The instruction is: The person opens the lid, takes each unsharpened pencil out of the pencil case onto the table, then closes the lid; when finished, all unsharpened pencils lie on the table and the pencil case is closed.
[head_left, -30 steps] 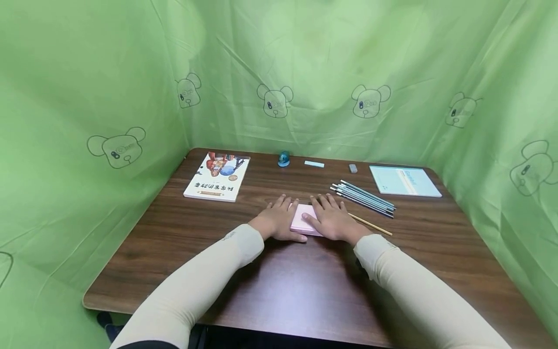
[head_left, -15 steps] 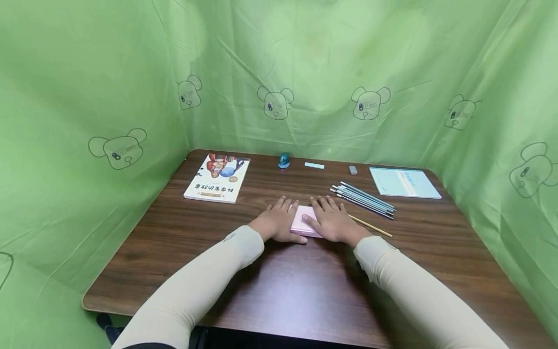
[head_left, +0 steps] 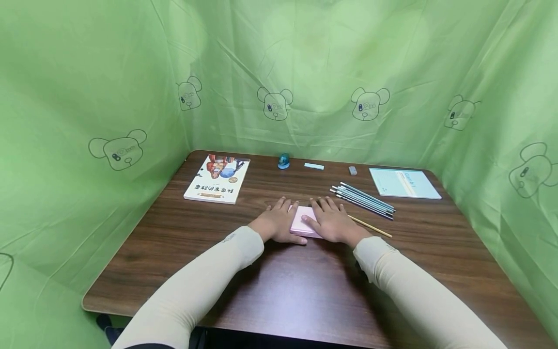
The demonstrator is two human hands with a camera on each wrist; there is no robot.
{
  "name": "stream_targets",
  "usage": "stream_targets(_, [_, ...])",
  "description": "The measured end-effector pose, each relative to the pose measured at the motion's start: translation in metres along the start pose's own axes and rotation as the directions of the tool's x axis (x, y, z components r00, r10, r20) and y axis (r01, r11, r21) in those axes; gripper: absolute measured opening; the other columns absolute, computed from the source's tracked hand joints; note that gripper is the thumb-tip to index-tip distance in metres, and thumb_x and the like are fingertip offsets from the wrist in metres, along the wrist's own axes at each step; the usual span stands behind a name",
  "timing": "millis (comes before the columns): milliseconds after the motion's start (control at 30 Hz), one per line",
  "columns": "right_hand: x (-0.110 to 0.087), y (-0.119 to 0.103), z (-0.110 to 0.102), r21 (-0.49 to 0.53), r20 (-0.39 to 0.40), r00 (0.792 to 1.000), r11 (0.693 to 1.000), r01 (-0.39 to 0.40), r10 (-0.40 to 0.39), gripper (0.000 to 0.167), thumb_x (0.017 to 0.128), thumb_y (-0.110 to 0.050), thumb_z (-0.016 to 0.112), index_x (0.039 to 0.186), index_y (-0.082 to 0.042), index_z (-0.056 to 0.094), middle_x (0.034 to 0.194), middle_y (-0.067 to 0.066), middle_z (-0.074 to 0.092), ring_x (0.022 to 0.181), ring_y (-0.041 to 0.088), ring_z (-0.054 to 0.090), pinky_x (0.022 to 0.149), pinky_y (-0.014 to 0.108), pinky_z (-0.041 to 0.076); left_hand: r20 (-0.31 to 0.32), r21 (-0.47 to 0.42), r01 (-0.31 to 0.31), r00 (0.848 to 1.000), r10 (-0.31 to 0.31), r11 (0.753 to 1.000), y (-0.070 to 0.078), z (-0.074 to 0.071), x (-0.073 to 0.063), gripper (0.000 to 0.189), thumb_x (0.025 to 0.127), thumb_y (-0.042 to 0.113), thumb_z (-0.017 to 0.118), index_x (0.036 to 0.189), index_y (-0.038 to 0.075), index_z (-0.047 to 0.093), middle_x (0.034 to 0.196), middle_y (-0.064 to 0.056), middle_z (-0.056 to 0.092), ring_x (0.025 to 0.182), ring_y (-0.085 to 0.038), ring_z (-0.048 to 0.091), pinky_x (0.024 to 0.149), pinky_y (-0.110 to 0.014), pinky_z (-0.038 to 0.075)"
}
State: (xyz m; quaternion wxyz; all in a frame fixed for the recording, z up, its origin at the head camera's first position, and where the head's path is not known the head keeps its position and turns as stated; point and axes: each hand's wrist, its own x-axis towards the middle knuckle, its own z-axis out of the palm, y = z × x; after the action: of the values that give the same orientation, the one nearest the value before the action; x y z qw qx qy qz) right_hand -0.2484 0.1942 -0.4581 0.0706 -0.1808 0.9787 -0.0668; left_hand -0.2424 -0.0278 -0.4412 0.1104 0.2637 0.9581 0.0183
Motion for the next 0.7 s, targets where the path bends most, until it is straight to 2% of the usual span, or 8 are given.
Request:
stream_targets(400, [-0.0009,0.0007,0.0064,0.002,-0.012,1.0,1.0,0.006,-0.006,0.095,0.113,-0.077,0.021,0.178,-0.009,0.023,0.182,0.028,0.028,0.171,0.053,0.019,0.13,0.084,0.017,0.02,-0.005,0.011,1.0,-0.011,1.0,-0.0013,0.0064,0.0014,0.132,0.09,0.091,0.064,0.18,0.01,0.013,0.186,-0.017,0.021,0.175,-0.039,0.015,0.135,-0.066,0.032])
stream_targets(700, [-0.0022,-0.0015,0.0015,-0.001,-0.037,0.999,1.0,0.015,-0.015,0.093,0.114,-0.075,0.024,0.177,-0.008,0.026,0.18,0.028,0.031,0.169,0.054,0.023,0.129,0.084,0.02,0.008,-0.007,0.006,1.0,-0.006,1.0,-0.0014,0.002,-0.0005,0.131,0.09,0.09,0.066,0.18,0.01,0.014,0.186,-0.017,0.023,0.174,-0.039,0.017,0.133,-0.067,0.034])
